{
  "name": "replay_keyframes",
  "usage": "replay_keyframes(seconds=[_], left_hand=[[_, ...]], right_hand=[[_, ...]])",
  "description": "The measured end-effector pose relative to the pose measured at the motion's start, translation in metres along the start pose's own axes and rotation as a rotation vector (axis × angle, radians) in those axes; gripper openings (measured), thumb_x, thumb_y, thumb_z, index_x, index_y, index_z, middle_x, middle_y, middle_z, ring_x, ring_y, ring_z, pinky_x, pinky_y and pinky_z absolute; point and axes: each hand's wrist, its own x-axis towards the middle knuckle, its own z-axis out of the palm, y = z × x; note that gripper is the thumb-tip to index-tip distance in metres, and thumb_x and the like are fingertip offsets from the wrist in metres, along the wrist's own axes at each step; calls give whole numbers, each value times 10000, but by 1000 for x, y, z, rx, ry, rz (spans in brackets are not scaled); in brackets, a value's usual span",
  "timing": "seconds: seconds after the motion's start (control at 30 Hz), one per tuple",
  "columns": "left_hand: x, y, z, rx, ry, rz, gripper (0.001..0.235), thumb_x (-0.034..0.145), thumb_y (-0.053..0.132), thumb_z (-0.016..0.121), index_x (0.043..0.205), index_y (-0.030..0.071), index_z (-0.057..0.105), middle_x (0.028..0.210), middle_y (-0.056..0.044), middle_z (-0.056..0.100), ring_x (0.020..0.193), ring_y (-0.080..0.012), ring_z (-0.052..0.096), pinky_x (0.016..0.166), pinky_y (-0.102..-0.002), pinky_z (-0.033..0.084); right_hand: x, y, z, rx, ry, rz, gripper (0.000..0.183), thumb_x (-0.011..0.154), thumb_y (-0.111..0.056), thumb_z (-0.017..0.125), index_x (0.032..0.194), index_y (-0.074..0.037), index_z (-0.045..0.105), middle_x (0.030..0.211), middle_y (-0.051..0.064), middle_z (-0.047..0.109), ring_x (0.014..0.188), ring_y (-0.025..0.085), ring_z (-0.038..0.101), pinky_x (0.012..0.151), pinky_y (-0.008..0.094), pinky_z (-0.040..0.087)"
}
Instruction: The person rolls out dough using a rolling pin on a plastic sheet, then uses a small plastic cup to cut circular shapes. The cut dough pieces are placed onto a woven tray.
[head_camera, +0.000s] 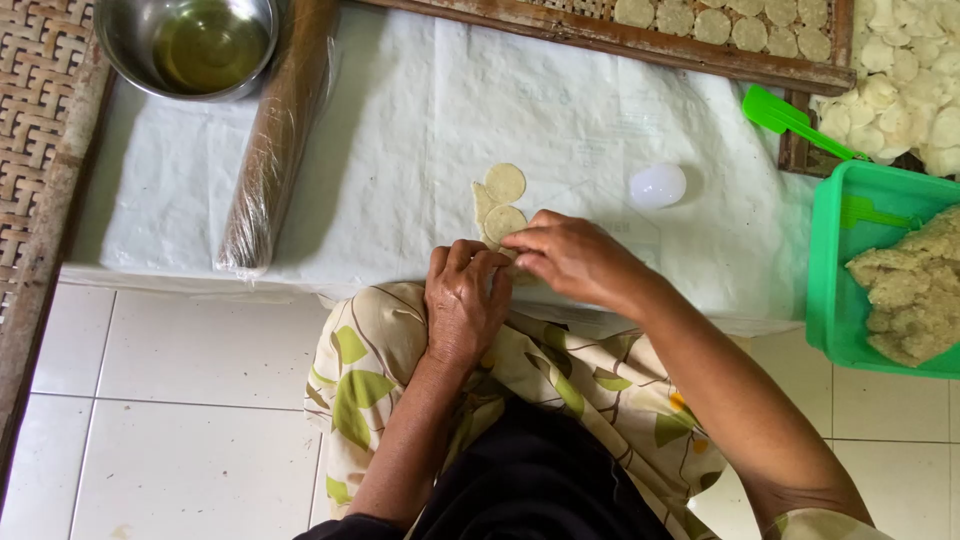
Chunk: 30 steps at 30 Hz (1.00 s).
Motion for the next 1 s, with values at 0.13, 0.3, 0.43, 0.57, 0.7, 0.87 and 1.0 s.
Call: replay_keyframes(seconds=[0.13,0.3,0.43,0.57,0.7,0.87,1.0], left_hand=[[-1,-3,2,40,-28,-28,82,825,161,709,884,218,718,906,-4,620,914,-249,631,808,-368,560],[-2,-7,2,-33,-103,-166,78,837,156,699,867,219,664,852,-2,613,892,-263,642,809,-386,564],[1,-8,2,-43,-164,-207,119,817,130,710,857,194,617,831,-32,609,906,-291,646,805,-416,558],[3,-8,-1,-69,-199,-247,124,826,118,702,859,194,608,826,-28,622,909,-290,653,805,-428,561],[6,-6,-4,-126,-225,-315,105,840,97,674,866,191,637,832,-39,651,909,-307,666,808,-443,563],[11,-4,-6,-210,-162,-343,190,859,24,629,912,202,670,876,-25,695,867,-277,694,753,-396,583],[19,-5,-8,-406,-20,-396,252,886,-34,614,965,184,713,961,-42,738,839,-205,713,696,-297,567]], right_hand=[[-12,6,-25,138,129,-14,243,961,-91,601,1171,-53,718,1033,246,724,903,461,722,704,532,597],[-26,33,-33,181,378,81,229,892,-56,712,1118,-92,715,1021,117,709,861,263,743,637,336,588],[-25,76,-1,36,363,67,218,839,-56,771,1039,-110,706,1023,119,679,886,291,744,659,386,614],[-22,74,22,-108,330,66,235,822,-181,822,973,-175,643,1058,16,616,955,231,720,760,395,609],[-16,68,25,-138,282,88,179,913,-209,758,1004,-192,605,1076,-12,586,1016,225,685,812,407,592],[-17,57,6,-28,420,67,152,945,-123,695,1081,-176,652,978,61,680,959,276,714,813,403,593],[-17,75,24,-103,367,37,180,887,-193,755,1050,-191,677,943,50,723,976,275,715,822,431,591]])
